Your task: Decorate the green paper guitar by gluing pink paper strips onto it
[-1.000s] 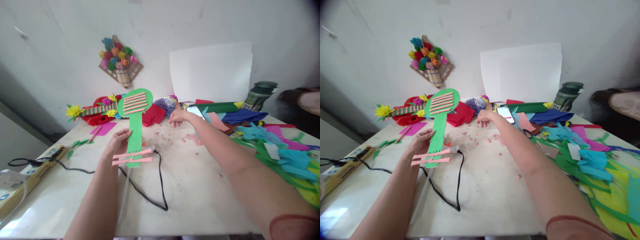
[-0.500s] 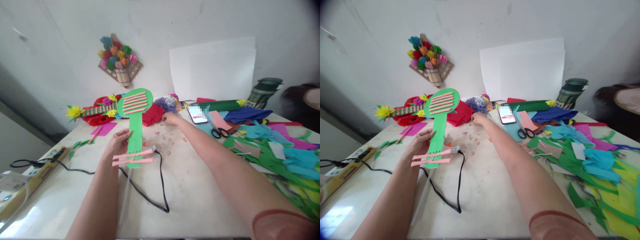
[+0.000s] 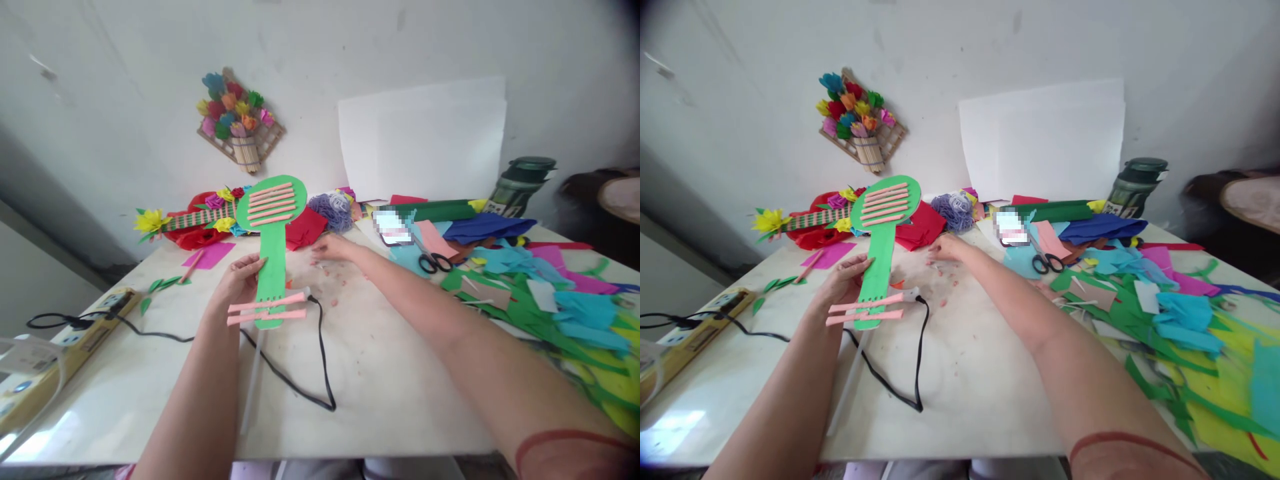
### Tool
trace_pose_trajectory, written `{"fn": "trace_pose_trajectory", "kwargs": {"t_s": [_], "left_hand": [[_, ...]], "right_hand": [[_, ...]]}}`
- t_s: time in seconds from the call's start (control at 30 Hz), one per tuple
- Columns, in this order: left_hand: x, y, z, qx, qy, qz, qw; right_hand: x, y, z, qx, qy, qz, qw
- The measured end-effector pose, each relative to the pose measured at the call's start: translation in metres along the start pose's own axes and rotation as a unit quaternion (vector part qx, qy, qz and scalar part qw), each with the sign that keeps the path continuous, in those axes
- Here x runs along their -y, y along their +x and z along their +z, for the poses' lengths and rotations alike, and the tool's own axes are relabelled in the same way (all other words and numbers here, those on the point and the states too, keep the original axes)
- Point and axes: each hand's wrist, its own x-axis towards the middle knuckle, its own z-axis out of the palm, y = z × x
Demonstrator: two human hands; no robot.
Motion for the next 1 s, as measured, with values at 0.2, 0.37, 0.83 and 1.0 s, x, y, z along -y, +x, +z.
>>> {"fn": "trace_pose_trajectory", "kwargs": {"t_s": [0.2, 0.37, 0.83, 1.0], "left_hand": [[-0.001, -0.006, 0.006, 0.003, 0.005, 0.007, 1.0], [-0.001, -0.004, 0.007, -0.007, 0.005, 0.016, 1.0], [0.004, 0.001, 0.004, 0.005, 0.002, 0.037, 0.999], [0.004, -0.005, 0.008, 0.01, 0.003, 0.045, 0.999]], "right_hand": [[0.014, -0.027, -0.025, -0.051, -0.182, 0.044, 0.981], [0.025, -0.033, -0.017, -0.061, -0.164, 0.012, 0.985], [0.034, -0.085, -0.02, -0.059, -0.218, 0.025, 0.974], [0.047, -0.089, -0.002, 0.027, -0.157, -0.1, 0.982]]}}
